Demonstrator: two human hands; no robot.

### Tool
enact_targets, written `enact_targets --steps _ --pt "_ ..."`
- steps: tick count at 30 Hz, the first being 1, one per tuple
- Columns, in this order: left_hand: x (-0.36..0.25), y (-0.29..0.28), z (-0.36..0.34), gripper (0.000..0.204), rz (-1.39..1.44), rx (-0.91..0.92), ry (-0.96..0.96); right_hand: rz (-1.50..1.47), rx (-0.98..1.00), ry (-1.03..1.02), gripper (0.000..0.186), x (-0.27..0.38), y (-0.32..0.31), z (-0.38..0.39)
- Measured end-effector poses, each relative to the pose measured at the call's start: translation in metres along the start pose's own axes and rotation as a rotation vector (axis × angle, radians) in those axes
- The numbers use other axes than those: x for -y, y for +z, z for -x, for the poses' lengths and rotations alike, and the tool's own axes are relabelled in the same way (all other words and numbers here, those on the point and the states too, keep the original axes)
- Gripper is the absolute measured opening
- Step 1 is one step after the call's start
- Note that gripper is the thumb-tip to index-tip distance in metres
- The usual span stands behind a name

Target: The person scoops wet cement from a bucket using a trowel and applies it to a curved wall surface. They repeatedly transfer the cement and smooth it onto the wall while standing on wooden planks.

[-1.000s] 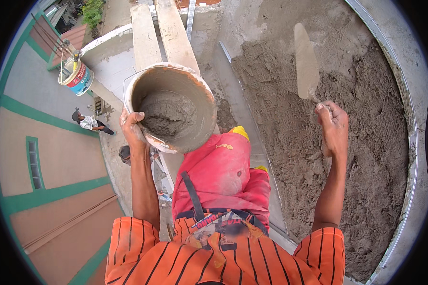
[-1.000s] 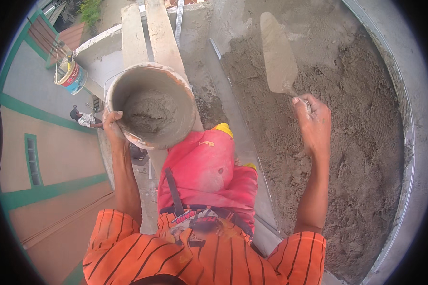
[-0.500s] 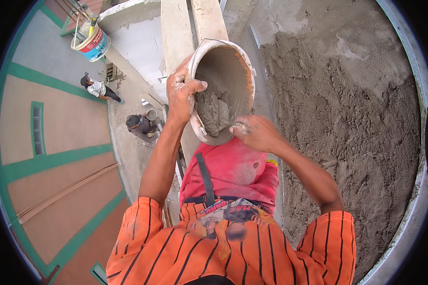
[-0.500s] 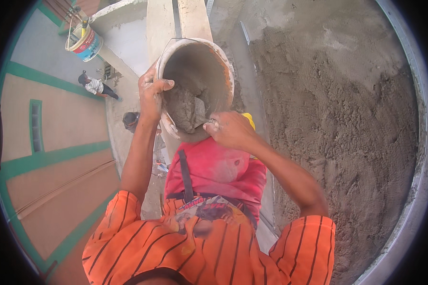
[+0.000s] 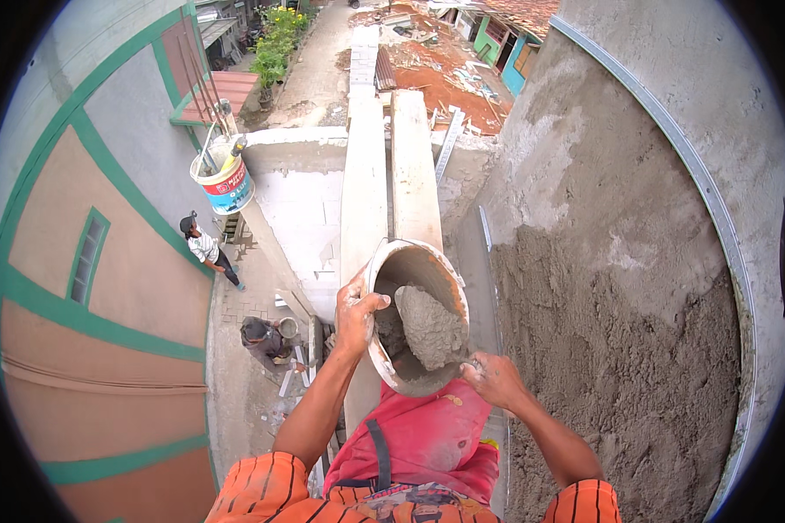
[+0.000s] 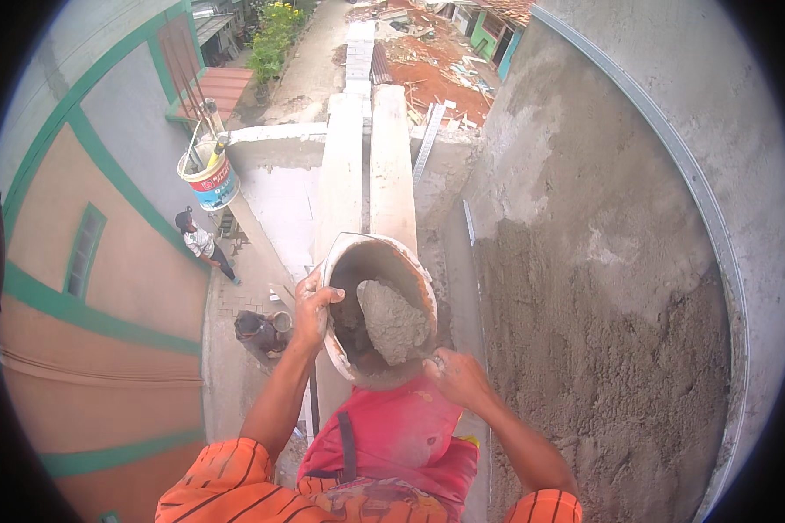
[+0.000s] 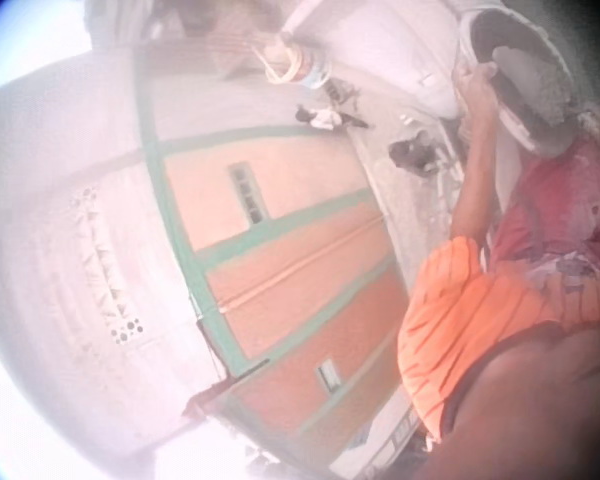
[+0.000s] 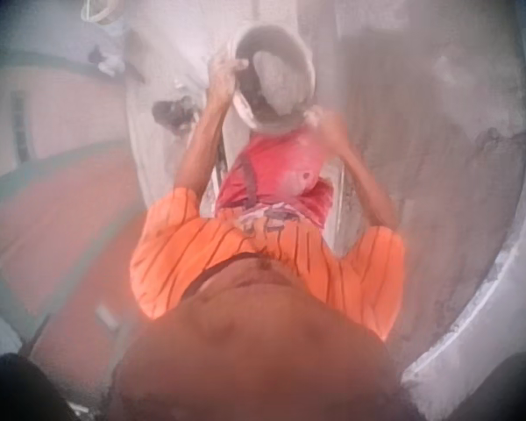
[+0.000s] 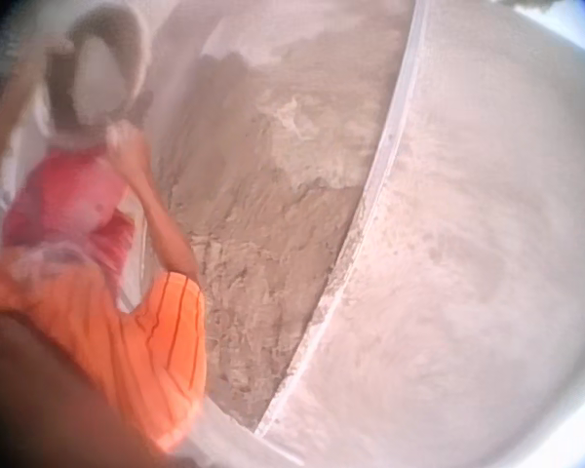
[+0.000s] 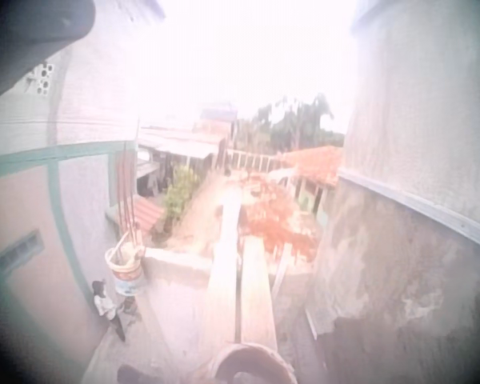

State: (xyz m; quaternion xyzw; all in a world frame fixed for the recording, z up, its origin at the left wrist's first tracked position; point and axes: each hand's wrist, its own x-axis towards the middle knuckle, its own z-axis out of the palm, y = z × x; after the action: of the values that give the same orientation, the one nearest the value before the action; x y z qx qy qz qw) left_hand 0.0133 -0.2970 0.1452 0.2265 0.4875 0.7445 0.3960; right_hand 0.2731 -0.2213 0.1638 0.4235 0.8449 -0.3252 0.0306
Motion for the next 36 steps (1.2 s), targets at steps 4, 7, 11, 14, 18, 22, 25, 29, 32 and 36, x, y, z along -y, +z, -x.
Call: enact_targets --steps 4,7,11,14,18,22,25,29,32,36 --pt "-0.002 -0.015 -0.009 0.061 0.066 -0.045 -0.039 -0.019 -0.024 -0.031 0.033 0.002 -0.029 0.004" --pt "0.000 -0.043 -0.015 0.060 0.179 -0.049 -0.064 0.040 -0.100 -0.003 0.033 0.003 -0.052 -0.001" --pt "0.004 -0.068 -0.020 0.062 0.193 -0.122 -0.111 0.195 -0.313 0.014 0.032 -0.015 -0.078 -0.024" --pt "0.014 -0.101 -0.026 0.060 0.165 -0.134 -0.069 0.292 -0.255 0.158 0.035 -0.030 -0.093 -0.051" --pt "0.018 -0.106 -0.022 0.066 0.144 -0.186 -0.057 0.275 -0.271 0.163 0.038 -0.064 -0.081 -0.105" --pt "0.011 -0.083 -0.027 0.064 0.147 -0.222 -0.050 0.251 -0.331 0.234 0.041 -0.108 -0.055 -0.159" --pt "0.013 -0.057 -0.032 0.058 0.146 -0.255 -0.011 0.201 -0.318 0.288 0.039 -0.117 -0.042 -0.186" --pt "0.014 -0.048 -0.027 0.059 0.106 -0.336 0.000 -0.229 -0.220 0.078 0.035 -0.138 -0.031 -0.220" --pt "0.017 -0.049 -0.028 0.059 0.083 -0.381 0.001 -0.982 0.090 0.139 0.027 -0.163 -0.020 -0.262" --pt "0.018 -0.054 -0.034 0.060 0.046 -0.392 0.010 -0.972 -0.078 0.414 0.029 -0.262 -0.014 -0.322"
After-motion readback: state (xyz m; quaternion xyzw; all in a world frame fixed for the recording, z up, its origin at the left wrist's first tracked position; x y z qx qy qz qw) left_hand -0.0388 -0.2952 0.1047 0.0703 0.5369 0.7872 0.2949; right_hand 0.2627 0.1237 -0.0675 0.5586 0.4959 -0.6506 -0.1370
